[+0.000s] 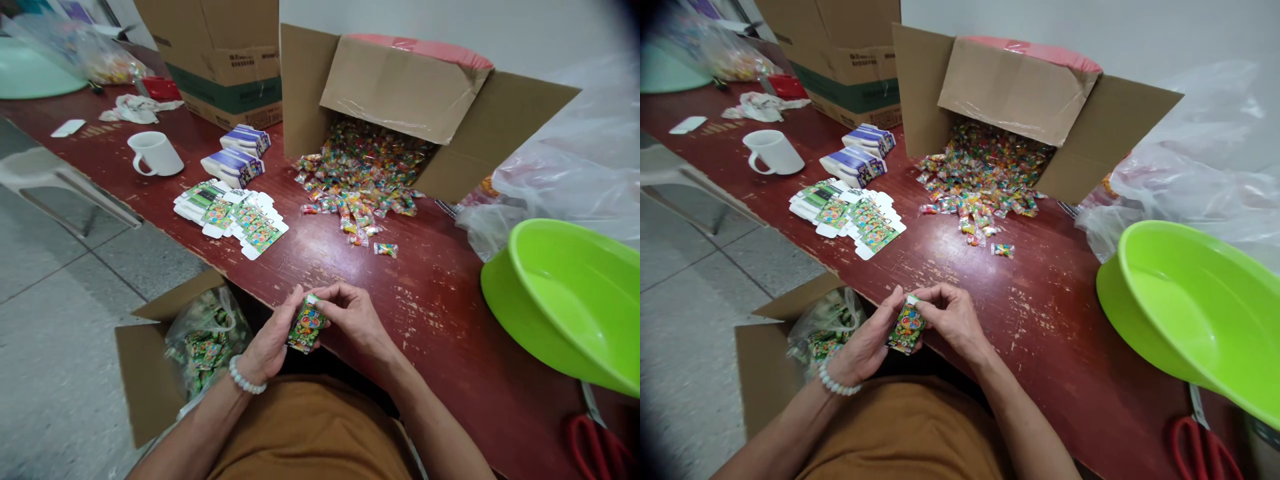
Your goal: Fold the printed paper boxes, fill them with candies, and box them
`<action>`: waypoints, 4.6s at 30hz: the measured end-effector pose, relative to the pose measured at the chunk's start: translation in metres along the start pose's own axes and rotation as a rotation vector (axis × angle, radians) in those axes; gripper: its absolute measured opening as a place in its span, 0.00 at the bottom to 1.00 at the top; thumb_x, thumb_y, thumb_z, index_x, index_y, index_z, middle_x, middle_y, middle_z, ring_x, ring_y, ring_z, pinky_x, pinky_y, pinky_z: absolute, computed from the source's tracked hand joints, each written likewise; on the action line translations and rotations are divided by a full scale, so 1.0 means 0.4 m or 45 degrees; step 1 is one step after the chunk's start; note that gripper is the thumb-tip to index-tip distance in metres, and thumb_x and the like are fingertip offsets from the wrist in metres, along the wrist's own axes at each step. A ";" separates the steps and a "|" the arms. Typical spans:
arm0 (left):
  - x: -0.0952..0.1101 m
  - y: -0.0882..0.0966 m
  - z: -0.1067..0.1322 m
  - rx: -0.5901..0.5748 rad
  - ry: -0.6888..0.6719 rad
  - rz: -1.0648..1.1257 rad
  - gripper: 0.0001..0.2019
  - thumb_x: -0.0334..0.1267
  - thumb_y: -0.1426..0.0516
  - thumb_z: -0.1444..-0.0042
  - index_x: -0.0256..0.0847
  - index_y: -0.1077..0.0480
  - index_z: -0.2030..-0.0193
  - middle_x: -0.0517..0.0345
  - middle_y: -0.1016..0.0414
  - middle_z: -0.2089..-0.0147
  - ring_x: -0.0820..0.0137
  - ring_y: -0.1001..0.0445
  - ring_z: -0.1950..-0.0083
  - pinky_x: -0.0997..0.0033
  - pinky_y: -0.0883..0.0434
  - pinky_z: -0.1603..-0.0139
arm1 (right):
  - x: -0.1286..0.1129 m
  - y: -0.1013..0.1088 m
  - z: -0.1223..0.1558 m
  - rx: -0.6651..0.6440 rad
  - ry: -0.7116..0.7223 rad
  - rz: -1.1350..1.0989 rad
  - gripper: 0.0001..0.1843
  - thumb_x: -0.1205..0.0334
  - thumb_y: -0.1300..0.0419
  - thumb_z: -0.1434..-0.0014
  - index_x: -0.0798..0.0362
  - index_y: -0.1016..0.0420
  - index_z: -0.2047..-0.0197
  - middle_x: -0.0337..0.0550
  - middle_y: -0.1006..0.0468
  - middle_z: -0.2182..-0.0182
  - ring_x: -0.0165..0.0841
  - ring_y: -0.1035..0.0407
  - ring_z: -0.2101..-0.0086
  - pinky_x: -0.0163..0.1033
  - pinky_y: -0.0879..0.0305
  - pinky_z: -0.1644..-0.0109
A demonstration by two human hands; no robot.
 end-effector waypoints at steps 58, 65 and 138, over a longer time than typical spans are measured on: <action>0.192 0.266 -0.074 0.966 -1.137 -1.778 0.17 0.43 0.45 0.37 0.40 0.26 0.45 0.48 0.23 0.49 0.59 0.29 0.50 0.58 0.34 0.46 | 0.059 0.247 -0.176 0.667 0.628 1.776 0.37 0.41 0.45 0.38 0.57 0.37 0.35 0.63 0.33 0.38 0.56 0.39 0.41 0.63 0.41 0.41; 0.270 0.239 -0.212 1.067 -0.640 -2.379 0.26 0.58 0.46 0.39 0.41 0.28 0.44 0.38 0.30 0.45 0.45 0.35 0.43 0.51 0.36 0.51 | 0.108 0.302 -0.203 0.661 0.370 2.076 0.31 0.42 0.51 0.33 0.53 0.33 0.35 0.55 0.34 0.34 0.55 0.44 0.37 0.62 0.41 0.42; 0.036 0.007 0.008 0.088 -0.549 -0.643 0.11 0.46 0.37 0.43 0.42 0.27 0.58 0.58 0.21 0.62 0.71 0.24 0.64 0.74 0.27 0.62 | -0.004 0.058 -0.024 0.030 0.015 -0.157 0.18 0.52 0.26 0.53 0.51 0.24 0.64 0.37 0.22 0.71 0.31 0.29 0.71 0.37 0.32 0.64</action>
Point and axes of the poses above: each hand's wrist, its own z-axis away from the middle knuckle, its own y-axis out of the back of the hand, x = y × z, the point moved 1 cm from there along -z, towards the middle knuckle
